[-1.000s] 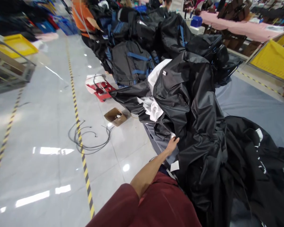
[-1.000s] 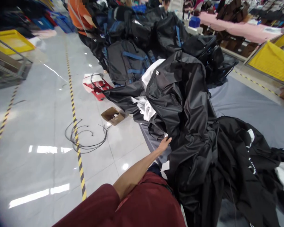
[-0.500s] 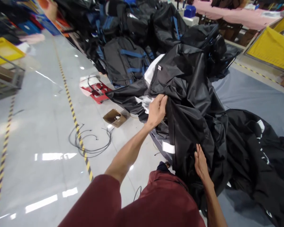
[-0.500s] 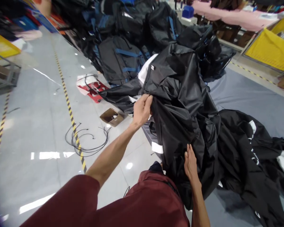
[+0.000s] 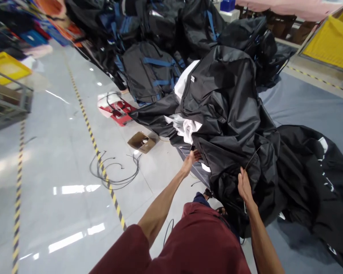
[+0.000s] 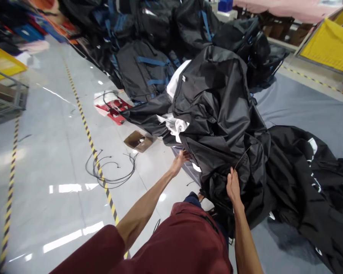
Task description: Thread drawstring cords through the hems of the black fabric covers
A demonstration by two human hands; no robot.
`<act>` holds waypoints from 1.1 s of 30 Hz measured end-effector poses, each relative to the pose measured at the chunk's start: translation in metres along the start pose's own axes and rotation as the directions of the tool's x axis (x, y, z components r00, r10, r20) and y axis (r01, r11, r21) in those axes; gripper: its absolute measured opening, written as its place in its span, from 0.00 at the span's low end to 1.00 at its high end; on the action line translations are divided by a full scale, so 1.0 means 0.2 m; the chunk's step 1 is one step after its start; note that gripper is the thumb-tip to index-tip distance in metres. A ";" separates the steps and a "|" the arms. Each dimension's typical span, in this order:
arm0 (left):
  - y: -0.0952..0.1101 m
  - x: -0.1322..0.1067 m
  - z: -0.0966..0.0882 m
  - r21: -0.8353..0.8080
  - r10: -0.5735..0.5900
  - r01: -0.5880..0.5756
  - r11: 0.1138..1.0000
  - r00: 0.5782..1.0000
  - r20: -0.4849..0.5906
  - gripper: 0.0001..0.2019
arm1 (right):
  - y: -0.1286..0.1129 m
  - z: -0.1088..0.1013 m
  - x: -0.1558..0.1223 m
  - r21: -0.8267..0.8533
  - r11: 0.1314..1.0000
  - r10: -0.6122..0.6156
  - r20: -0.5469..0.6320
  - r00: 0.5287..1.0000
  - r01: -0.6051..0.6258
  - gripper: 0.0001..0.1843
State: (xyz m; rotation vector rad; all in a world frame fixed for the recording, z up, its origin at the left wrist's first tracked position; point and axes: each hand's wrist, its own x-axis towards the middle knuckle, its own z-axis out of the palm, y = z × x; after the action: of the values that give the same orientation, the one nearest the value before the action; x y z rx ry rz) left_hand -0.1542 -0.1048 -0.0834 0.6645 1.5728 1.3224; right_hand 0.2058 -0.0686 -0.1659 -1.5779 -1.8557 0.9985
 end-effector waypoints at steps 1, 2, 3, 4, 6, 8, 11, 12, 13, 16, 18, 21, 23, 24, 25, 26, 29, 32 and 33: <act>-0.05 -0.04 0.00 0.001 -0.013 0.013 1.000 0.998 0.058 0.35 | 0.01 -0.01 0.00 -0.004 1.000 -0.004 0.006 1.000 0.004 0.46; -0.09 -0.07 0.02 0.011 -0.023 0.022 1.000 0.992 0.122 0.33 | 0.01 -0.03 0.01 -0.008 1.000 -0.008 0.013 1.000 0.008 0.47; -0.12 -0.11 0.04 0.025 -0.034 0.030 0.999 0.983 0.181 0.31 | 0.02 -0.04 0.01 -0.013 1.000 -0.013 0.020 1.000 0.013 0.47; -0.15 -0.13 0.07 0.049 -0.049 0.040 0.998 0.974 0.223 0.30 | 0.02 -0.05 0.01 -0.017 1.000 -0.018 0.027 0.999 0.019 0.46; -0.22 -0.20 0.13 0.093 -0.095 0.073 0.993 0.960 0.263 0.27 | 0.03 -0.07 0.01 -0.022 0.999 -0.030 0.038 0.999 0.031 0.46; -0.30 -0.28 0.19 0.116 -0.148 0.123 0.986 0.961 0.233 0.22 | 0.04 -0.09 0.01 -0.024 0.999 -0.043 0.045 0.998 0.044 0.45; -0.42 -0.43 0.28 0.138 -0.240 0.214 0.967 0.948 0.208 0.11 | 0.05 -0.10 0.03 -0.027 0.998 -0.058 0.056 0.997 0.060 0.46; -0.46 -0.49 0.31 0.138 -0.262 0.237 0.962 0.942 0.209 0.10 | 0.06 -0.11 0.03 -0.028 0.998 -0.061 0.061 0.996 0.063 0.46; -0.48 -0.54 0.33 0.131 -0.274 0.251 0.959 0.939 0.207 0.11 | 0.06 -0.12 0.04 -0.029 0.997 -0.063 0.067 0.996 0.065 0.46; -0.51 -0.66 0.40 0.076 -0.257 0.247 0.966 0.950 0.179 0.17 | 0.06 -0.15 0.05 -0.031 0.997 -0.066 0.088 0.994 0.069 0.46; -0.48 -0.73 0.42 0.021 -0.215 0.214 0.977 0.964 0.154 0.21 | 0.05 -0.18 0.05 -0.028 0.997 -0.069 0.100 0.993 0.072 0.47; -0.38 -0.83 0.42 -0.057 -0.153 0.163 0.985 0.977 0.151 0.27 | 0.01 -0.25 0.05 -0.016 0.997 -0.072 0.108 0.991 0.075 0.49; -0.29 -0.91 0.43 -0.094 -0.123 0.140 0.986 0.977 0.172 0.30 | -0.03 -0.30 0.05 -0.002 0.997 -0.074 0.105 0.992 0.075 0.49; -0.25 -0.95 0.45 -0.125 -0.116 0.140 0.982 0.976 0.183 0.30 | -0.06 -0.33 0.04 0.007 0.997 -0.079 0.104 0.991 0.079 0.49; -0.20 -0.99 0.47 -0.171 -0.117 0.151 0.974 0.975 0.190 0.30 | -0.09 -0.36 0.03 0.017 0.996 -0.088 0.103 0.991 0.087 0.48; -0.16 -1.03 0.50 -0.230 -0.130 0.173 0.958 0.973 0.191 0.30 | -0.13 -0.39 0.02 0.028 0.995 -0.101 0.101 0.990 0.099 0.47; -0.04 -1.08 0.59 -0.409 -0.208 0.251 0.877 0.967 0.149 0.30 | -0.25 -0.51 -0.06 0.054 0.988 -0.151 0.070 0.986 0.147 0.42; 0.06 -1.05 0.66 -0.487 -0.253 0.267 0.831 0.963 0.095 0.25 | -0.39 -0.65 -0.25 0.089 0.982 -0.169 0.010 0.986 0.167 0.38; 0.08 -1.03 0.67 -0.502 -0.264 0.269 0.822 0.961 0.082 0.22 | -0.43 -0.69 -0.33 0.115 0.982 -0.154 0.002 0.988 0.153 0.36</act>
State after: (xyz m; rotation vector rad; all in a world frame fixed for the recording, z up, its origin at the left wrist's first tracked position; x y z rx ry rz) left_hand 0.0477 -0.2190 0.0010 0.1093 1.1737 1.4320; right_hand 0.2732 -0.1091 -0.0092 -1.3443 -1.8609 1.0257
